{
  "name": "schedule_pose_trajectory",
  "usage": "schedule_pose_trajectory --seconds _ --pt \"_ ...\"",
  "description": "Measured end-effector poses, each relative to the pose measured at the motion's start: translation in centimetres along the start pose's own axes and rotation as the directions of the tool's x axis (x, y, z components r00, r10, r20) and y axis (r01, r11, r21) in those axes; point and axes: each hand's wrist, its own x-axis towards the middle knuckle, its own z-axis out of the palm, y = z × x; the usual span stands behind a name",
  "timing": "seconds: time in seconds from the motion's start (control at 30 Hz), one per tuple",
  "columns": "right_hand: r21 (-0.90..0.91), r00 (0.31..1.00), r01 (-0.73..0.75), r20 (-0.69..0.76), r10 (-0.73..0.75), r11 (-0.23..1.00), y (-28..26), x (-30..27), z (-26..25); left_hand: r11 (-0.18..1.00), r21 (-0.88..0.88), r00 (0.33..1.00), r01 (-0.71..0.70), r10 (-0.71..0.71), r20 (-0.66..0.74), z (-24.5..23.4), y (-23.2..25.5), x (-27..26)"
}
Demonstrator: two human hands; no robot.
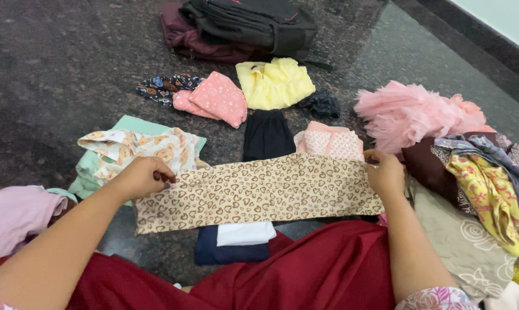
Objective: The person folds several small pieces of clothing, including a pink skirt, leopard-print leggings, and a patterned top, by hand on the floor and places them into organized piles.
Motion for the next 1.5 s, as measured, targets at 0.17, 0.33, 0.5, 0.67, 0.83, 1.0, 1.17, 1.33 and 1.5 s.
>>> schedule_pose_trajectory --seconds 0.17,0.33,0.5,0.67,0.83,1.0,1.17,1.33,1.5 --pt "0.022 0.939 -0.109 0.331 0.096 0.994 0.1 0.1 1.3 0.994 0.095 0.995 0.061 -0.069 0.077 1.1 3.4 -1.0" --pt "0.023 0.969 0.063 0.237 -0.066 0.998 -0.1 0.2 2.3 0.936 0.351 1.0 -0.02 0.016 0.014 2.3 4.3 -1.8" --pt "0.005 0.972 0.164 0.172 -0.163 0.986 -0.5 -0.1 3.5 0.946 0.319 0.998 -0.064 0.064 0.011 2.7 2.5 -0.7" --pt "0.031 0.99 0.115 0.074 -0.117 0.993 -1.1 -0.2 2.3 0.994 0.008 0.993 0.109 -0.11 0.046 1.2 1.1 0.2" --pt "-0.105 0.992 0.08 0.11 -0.068 0.991 -2.6 -0.4 1.6 0.994 0.057 0.99 0.093 -0.086 -0.113 0.6 -0.1 0.1" --pt "-0.068 0.971 0.239 0.035 -0.237 0.969 -0.5 0.2 4.6 0.959 0.256 0.987 0.125 -0.093 -0.134 1.4 1.2 -1.1" --pt "-0.123 0.998 0.056 -0.029 -0.06 0.991 3.9 1.2 5.2 0.858 0.444 0.965 0.258 -0.246 -0.086 0.4 4.5 -2.2" --pt "-0.019 0.819 -0.522 0.267 0.507 0.853 8.6 0.3 2.2 0.762 0.523 0.912 0.381 -0.404 -0.077 -0.5 5.3 -2.2" --pt "0.26 0.539 -0.834 0.575 0.616 0.488 11.0 -0.5 2.2 0.726 0.499 0.834 0.474 -0.551 0.009 -1.0 -0.4 -0.1"
